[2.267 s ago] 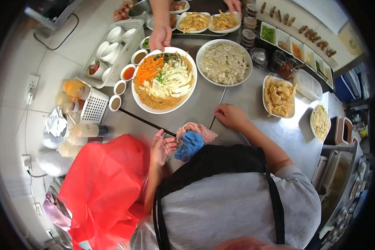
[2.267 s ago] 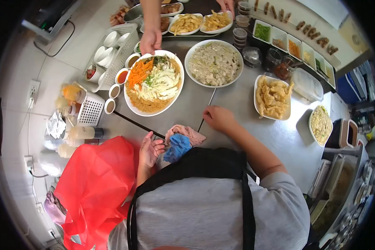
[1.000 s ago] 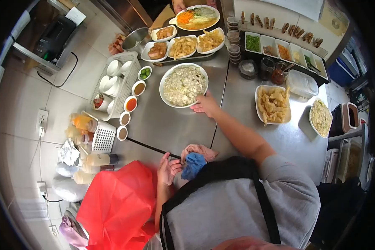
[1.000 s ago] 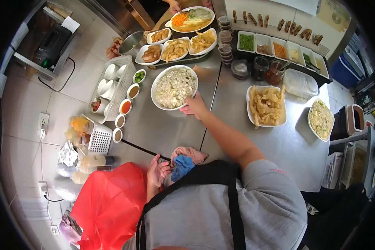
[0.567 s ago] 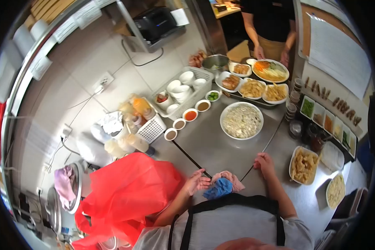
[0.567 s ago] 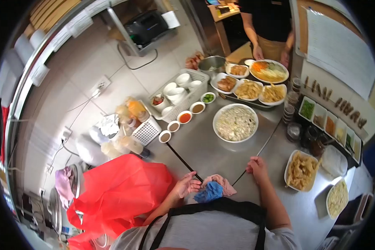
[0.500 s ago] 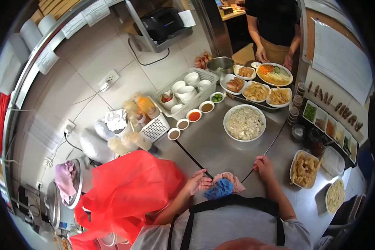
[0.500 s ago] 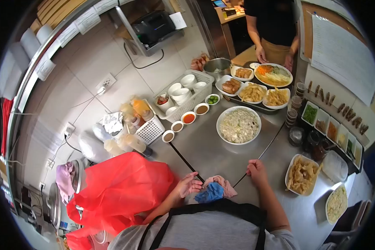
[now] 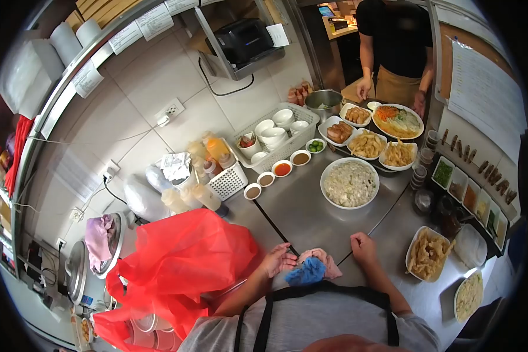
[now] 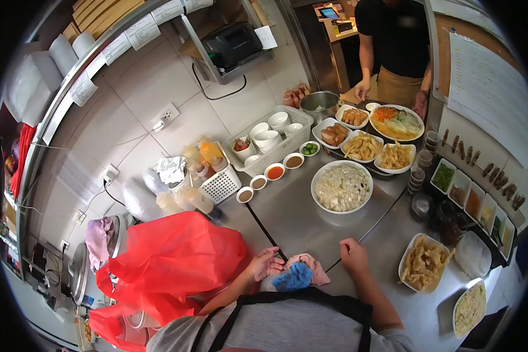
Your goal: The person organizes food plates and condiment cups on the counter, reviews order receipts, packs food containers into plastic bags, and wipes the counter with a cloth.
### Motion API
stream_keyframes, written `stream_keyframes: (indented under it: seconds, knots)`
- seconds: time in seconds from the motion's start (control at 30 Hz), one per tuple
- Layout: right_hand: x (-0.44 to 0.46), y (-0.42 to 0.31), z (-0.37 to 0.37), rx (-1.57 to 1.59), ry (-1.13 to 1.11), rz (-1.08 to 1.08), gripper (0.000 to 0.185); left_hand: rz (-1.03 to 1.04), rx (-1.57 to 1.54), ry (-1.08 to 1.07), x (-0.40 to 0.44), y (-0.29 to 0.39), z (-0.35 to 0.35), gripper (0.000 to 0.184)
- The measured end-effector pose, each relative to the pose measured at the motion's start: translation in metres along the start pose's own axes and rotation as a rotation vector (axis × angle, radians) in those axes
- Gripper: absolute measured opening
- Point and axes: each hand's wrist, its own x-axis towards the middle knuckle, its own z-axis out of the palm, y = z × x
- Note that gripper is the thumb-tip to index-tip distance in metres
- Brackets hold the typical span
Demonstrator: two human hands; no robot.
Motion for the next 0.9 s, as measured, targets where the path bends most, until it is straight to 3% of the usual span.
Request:
stream_keyframes:
  seconds: [0.2, 0.3, 0.4, 0.7, 0.8, 0.83, 0.9]
  knots:
    - [0.0, -0.001, 0.0, 0.035, 0.012, 0.063, 0.01, 0.051, 0.099, 0.181, -0.001, -0.004, 0.013, 0.025]
    - [0.0, -0.002, 0.0, 0.079, 0.025, 0.076, 0.009, 0.16, 0.329, 0.248, 0.004, -0.009, 0.018, 0.017]
    - [-0.002, 0.006, 0.006, 0.106, 0.04, 0.098, 0.009, 0.129, 0.437, 0.328, 0.004, -0.006, 0.031, 0.013]
    - [-0.002, -0.001, 0.003, 0.058, 0.063, 0.061, 0.009, 0.1, 0.432, 0.311, 0.007, -0.006, 0.032, 0.019]
    - [0.002, -0.001, 0.002, 0.234, -0.035, 0.206, 0.012, 0.17, 0.339, 0.246, 0.006, 0.001, 0.036, 0.018]
    - [0.005, -0.005, 0.0, 0.322, -0.074, 0.274, 0.013, 0.293, 0.422, 0.255, 0.014, 0.005, 0.035, 0.017]
    - [0.011, -0.029, -0.015, 0.106, -0.089, 0.083, 0.018, 0.512, 0.579, 0.252, 0.037, 0.005, 0.039, 0.015]
